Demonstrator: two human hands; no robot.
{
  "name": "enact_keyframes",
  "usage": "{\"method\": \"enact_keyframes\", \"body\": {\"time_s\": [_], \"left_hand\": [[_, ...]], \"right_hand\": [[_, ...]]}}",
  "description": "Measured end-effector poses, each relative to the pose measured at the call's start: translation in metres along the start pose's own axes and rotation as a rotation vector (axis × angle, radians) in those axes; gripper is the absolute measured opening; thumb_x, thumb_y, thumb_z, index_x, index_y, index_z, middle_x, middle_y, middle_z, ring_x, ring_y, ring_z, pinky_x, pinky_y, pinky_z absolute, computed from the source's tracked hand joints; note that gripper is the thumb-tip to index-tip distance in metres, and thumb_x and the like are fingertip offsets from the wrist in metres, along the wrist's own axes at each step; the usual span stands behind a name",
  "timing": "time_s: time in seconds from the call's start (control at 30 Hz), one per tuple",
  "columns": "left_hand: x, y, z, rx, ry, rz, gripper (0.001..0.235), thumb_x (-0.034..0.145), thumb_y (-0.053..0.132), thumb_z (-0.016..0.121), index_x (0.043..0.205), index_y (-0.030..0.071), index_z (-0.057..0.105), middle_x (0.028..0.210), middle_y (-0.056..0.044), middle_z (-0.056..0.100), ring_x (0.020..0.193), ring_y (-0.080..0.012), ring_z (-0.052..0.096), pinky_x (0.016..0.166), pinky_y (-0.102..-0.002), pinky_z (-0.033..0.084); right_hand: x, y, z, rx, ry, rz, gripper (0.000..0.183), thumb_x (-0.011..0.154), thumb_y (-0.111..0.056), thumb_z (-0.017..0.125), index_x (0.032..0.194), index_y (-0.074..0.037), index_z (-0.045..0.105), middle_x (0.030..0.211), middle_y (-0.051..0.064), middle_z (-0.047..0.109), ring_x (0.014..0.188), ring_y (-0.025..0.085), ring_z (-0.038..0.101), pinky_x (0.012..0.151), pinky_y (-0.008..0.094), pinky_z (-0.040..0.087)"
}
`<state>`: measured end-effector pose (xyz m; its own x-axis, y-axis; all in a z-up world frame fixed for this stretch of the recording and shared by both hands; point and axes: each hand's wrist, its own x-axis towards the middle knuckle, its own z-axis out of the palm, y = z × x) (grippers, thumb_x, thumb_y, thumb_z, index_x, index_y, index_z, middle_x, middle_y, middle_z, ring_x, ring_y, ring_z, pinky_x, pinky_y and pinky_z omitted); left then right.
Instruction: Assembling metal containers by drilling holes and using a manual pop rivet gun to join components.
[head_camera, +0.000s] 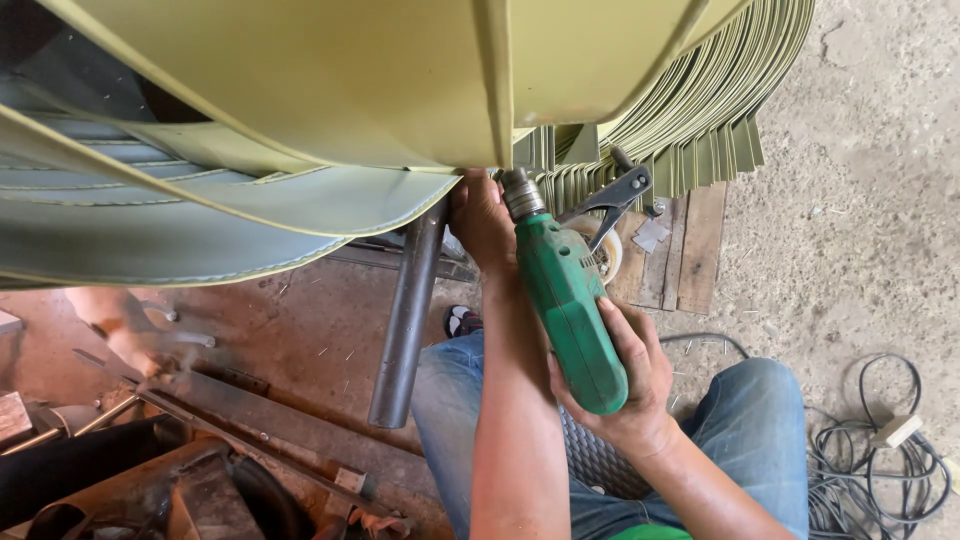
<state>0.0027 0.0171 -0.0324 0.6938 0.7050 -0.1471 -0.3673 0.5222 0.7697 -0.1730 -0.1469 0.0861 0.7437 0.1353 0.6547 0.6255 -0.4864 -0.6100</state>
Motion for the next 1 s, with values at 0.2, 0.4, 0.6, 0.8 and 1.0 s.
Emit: {"method": "enact_keyframes", "body": {"time_s": [0.2, 0.4, 0.6, 0.8, 1.0], "left_hand": [[-0.025, 0.044, 0.033, -0.113, 0.046, -0.09, 0.028, 0.091, 0.021, 0.072, 0.112, 0.002, 0.069, 0.102, 0.0, 0.067, 0.089, -0.0082, 0.062, 0.076, -0.024, 0.052], [-0.023, 0.047, 0.027, -0.092, 0.045, -0.079, 0.029, 0.092, 0.021, 0.072, 0.112, 0.002, 0.069, 0.101, 0.0, 0.066, 0.089, -0.0081, 0.06, 0.076, -0.024, 0.05], [-0.022, 0.043, 0.021, -0.071, 0.049, -0.069, 0.029, 0.092, 0.022, 0.073, 0.112, 0.001, 0.069, 0.1, 0.0, 0.064, 0.088, -0.0081, 0.058, 0.075, -0.024, 0.049], [-0.012, 0.034, 0.021, -0.047, 0.051, -0.061, 0.029, 0.092, 0.022, 0.074, 0.112, 0.0, 0.07, 0.1, 0.001, 0.063, 0.087, -0.0081, 0.055, 0.075, -0.024, 0.047], [-0.008, 0.029, 0.02, -0.03, 0.049, -0.045, 0.03, 0.093, 0.022, 0.075, 0.112, 0.0, 0.07, 0.099, 0.001, 0.061, 0.086, -0.0081, 0.053, 0.075, -0.023, 0.045]], "right_hand": [[0.004, 0.002, -0.002, -0.016, -0.016, -0.005, 0.076, 0.073, -0.015, 0.086, 0.136, 0.005, 0.047, 0.12, 0.026, 0.064, 0.104, 0.039, 0.069, 0.083, 0.043, 0.06], [0.002, 0.003, -0.001, -0.028, -0.025, -0.01, 0.078, 0.073, -0.016, 0.088, 0.137, 0.003, 0.049, 0.119, 0.025, 0.064, 0.103, 0.037, 0.07, 0.084, 0.042, 0.06], [0.005, 0.002, -0.003, -0.035, -0.019, -0.003, 0.077, 0.073, -0.017, 0.089, 0.137, 0.001, 0.051, 0.119, 0.024, 0.064, 0.1, 0.036, 0.072, 0.081, 0.04, 0.061], [0.007, 0.003, -0.004, -0.074, -0.013, -0.008, 0.077, 0.072, -0.018, 0.089, 0.136, -0.001, 0.052, 0.119, 0.024, 0.064, 0.099, 0.036, 0.072, 0.079, 0.04, 0.061], [0.007, 0.007, -0.006, -0.045, -0.017, 0.012, 0.077, 0.075, -0.018, 0.089, 0.139, -0.001, 0.051, 0.12, 0.023, 0.064, 0.101, 0.034, 0.073, 0.08, 0.039, 0.062]]}}
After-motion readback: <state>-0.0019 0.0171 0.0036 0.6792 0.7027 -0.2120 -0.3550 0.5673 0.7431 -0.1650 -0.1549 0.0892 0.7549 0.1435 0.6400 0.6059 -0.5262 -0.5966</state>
